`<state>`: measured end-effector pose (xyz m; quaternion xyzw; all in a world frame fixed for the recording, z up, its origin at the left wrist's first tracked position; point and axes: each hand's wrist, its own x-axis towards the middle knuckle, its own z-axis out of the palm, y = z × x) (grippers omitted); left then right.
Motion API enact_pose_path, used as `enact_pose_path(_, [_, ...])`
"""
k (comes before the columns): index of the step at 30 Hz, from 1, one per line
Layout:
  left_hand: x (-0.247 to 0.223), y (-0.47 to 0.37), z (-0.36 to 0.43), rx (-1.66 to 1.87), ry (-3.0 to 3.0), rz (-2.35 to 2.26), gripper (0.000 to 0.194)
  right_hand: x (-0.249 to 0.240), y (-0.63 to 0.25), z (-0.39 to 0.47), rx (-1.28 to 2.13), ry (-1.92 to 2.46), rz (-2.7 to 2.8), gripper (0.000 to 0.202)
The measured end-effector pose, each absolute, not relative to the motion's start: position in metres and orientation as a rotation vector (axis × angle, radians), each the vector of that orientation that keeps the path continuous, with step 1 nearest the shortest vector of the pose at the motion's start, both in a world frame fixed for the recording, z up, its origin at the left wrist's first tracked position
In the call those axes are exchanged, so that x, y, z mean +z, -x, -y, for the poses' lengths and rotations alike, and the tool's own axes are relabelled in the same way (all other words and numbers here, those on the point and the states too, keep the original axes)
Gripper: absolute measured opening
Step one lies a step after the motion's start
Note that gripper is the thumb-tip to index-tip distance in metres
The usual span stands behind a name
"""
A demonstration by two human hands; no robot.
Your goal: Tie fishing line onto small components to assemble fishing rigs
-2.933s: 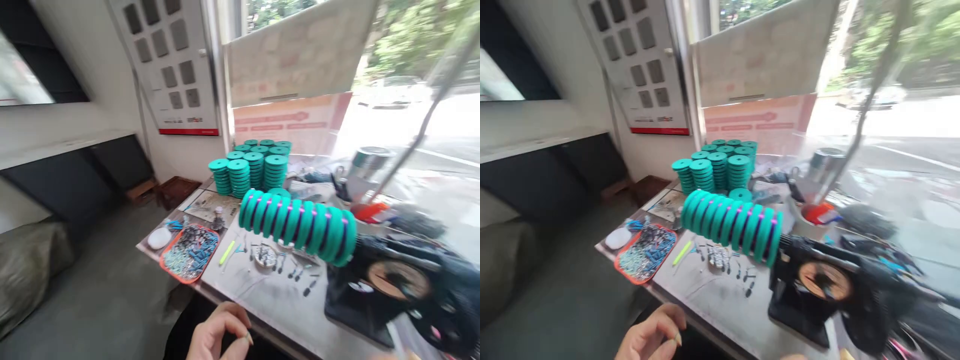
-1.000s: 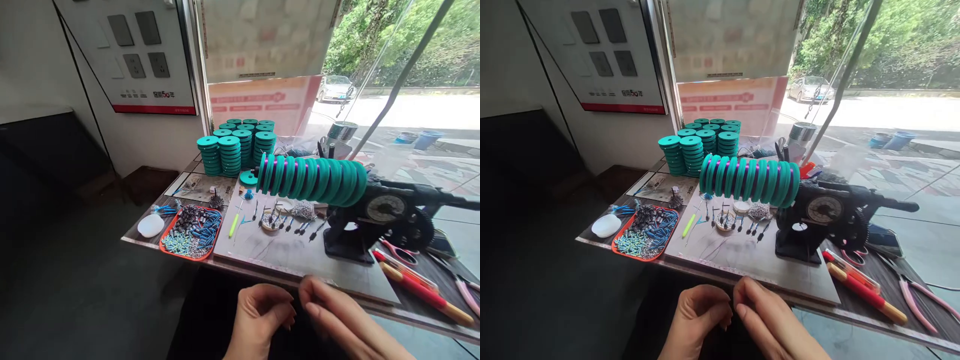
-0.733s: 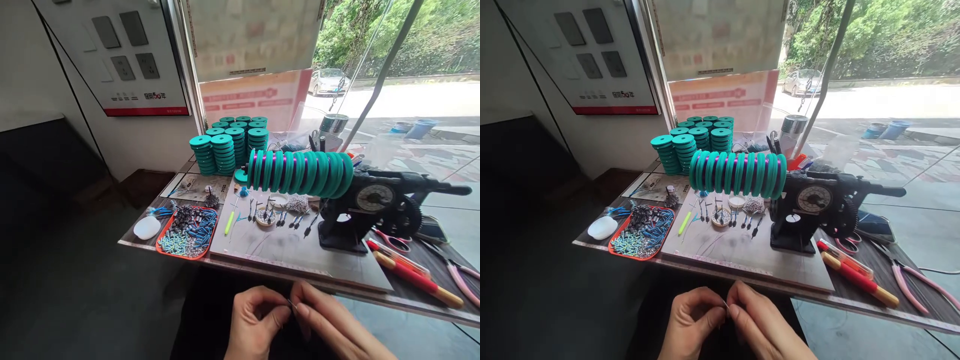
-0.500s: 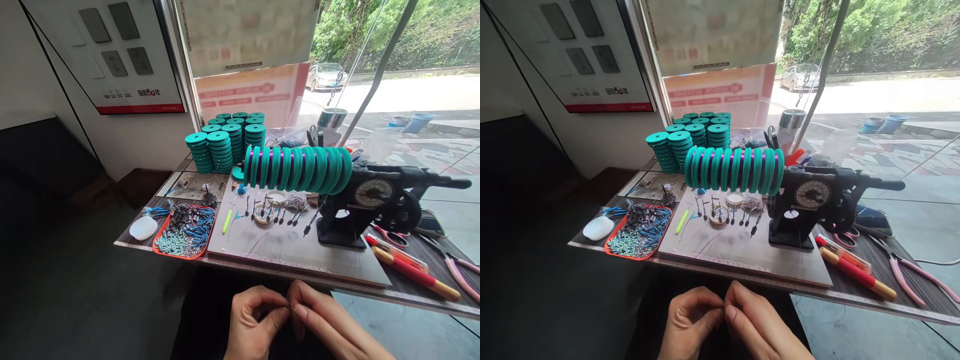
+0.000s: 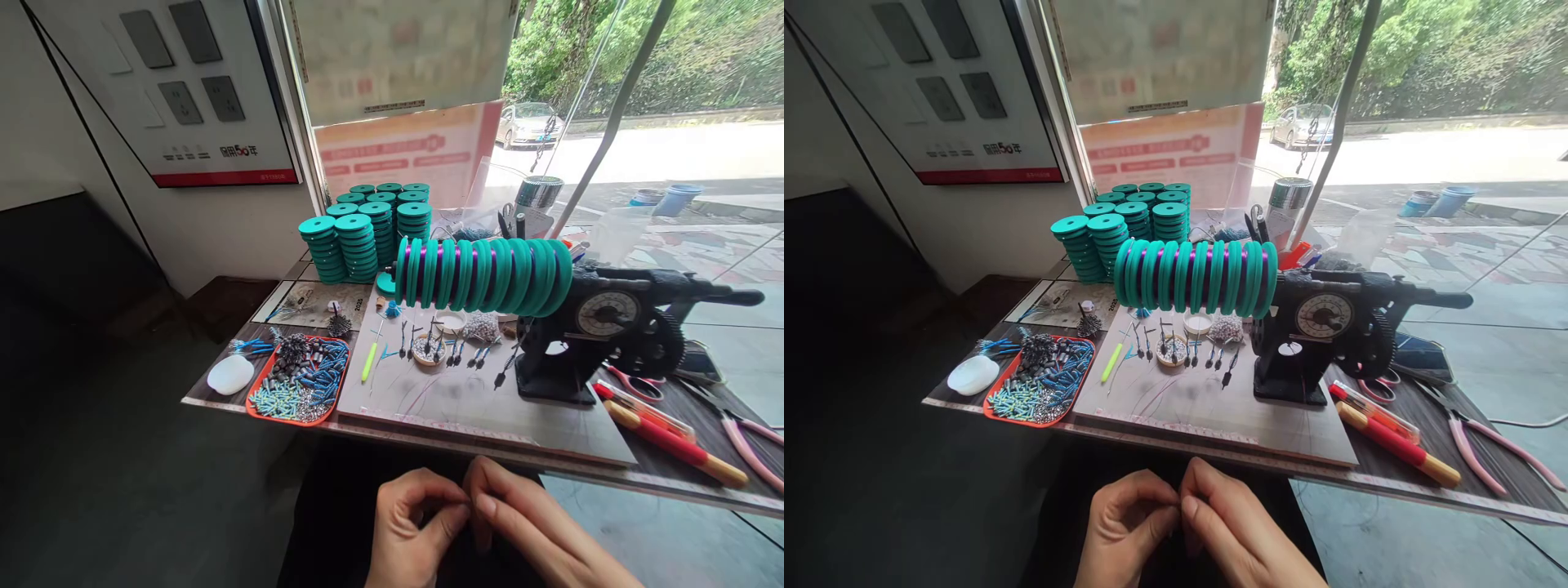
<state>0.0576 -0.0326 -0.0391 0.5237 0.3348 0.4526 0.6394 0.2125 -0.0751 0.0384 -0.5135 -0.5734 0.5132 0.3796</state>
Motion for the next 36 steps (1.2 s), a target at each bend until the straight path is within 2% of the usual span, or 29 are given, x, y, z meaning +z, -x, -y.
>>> enact_pose_path(11, [-0.037, -0.059, 0.036, 1.011, -1.185, -0.821, 0.011, 0.024, -0.209, 0.072, 1.458, 1.374, 1.387, 0.039])
enact_pose_path(24, [-0.032, -0.056, 0.033, 1.067, -1.44, -0.823, 0.007, 0.037, -0.208, 0.076, 1.382, 1.429, 1.401, 0.039])
enact_pose_path(36, [-0.016, -0.057, 0.031, 1.079, -1.599, -0.829, 0.009, 0.013, -0.208, 0.069, 1.386, 1.347, 1.513, 0.043])
